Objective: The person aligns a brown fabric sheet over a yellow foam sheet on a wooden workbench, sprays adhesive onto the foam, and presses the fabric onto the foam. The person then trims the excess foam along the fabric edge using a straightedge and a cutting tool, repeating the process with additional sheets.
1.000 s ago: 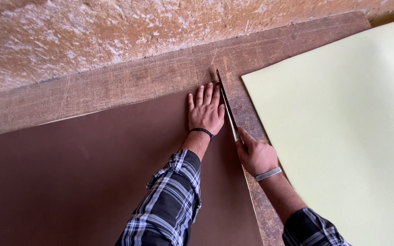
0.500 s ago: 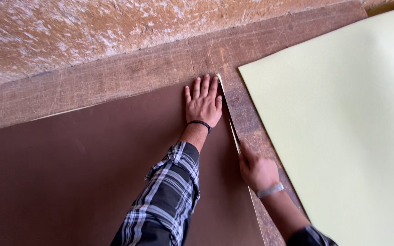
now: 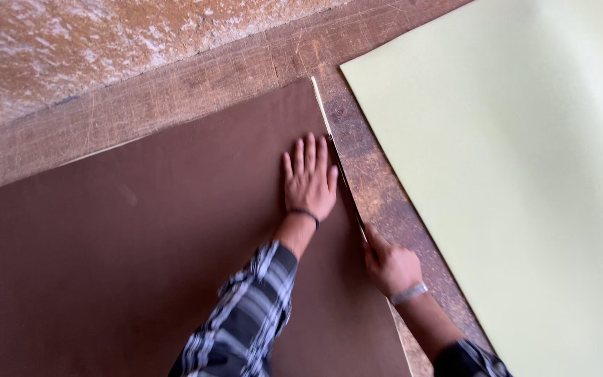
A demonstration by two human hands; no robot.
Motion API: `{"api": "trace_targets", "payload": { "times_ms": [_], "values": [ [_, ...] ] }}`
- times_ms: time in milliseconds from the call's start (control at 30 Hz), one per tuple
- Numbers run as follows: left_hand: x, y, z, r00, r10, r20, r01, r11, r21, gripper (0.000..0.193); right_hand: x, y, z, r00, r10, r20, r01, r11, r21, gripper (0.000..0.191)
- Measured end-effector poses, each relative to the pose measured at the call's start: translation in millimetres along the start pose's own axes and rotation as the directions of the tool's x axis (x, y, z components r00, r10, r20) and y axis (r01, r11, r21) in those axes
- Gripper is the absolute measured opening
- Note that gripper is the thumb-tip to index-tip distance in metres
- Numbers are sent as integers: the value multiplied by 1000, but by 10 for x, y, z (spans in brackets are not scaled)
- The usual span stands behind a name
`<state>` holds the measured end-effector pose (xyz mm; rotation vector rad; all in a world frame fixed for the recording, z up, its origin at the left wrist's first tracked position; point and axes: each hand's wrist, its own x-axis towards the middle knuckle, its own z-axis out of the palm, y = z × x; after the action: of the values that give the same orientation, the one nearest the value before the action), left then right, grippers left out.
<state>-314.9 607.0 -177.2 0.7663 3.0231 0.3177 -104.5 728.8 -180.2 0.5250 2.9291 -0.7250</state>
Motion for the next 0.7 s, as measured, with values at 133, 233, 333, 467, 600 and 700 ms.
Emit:
{"api": "trace_targets", "payload": {
  "times_ms": [133,233,333,467,600,700],
  "values": [
    [-1083,387,8,995,69,78,-68,998,-10,69,-417,190,114,1000,-20,-11,20,1000,-11,47],
    [-1300,466,51,995,56,85,-53,998,-38,68,-1295,483,124,985,98,144,-92,995,-50,59],
    [-1385,548,101,997,8,78,-3,998,-58,68,-2049,781,76,999,-48,-3,48,998,30,53],
    [-1898,829,79,995,12,97,-6,998,-57,70,-2578,1095,-70,998,30,56,-29,1000,-9,53],
    [-2786,1184,-78,978,69,196,-47,992,-116,74,-2738,1257,-339,999,16,-40,-17,1000,-21,46],
    [-3161,1370,-201,971,100,218,-56,978,-200,77,-2734,1317,-651,996,41,-81,-40,999,18,49]
  ]
}}
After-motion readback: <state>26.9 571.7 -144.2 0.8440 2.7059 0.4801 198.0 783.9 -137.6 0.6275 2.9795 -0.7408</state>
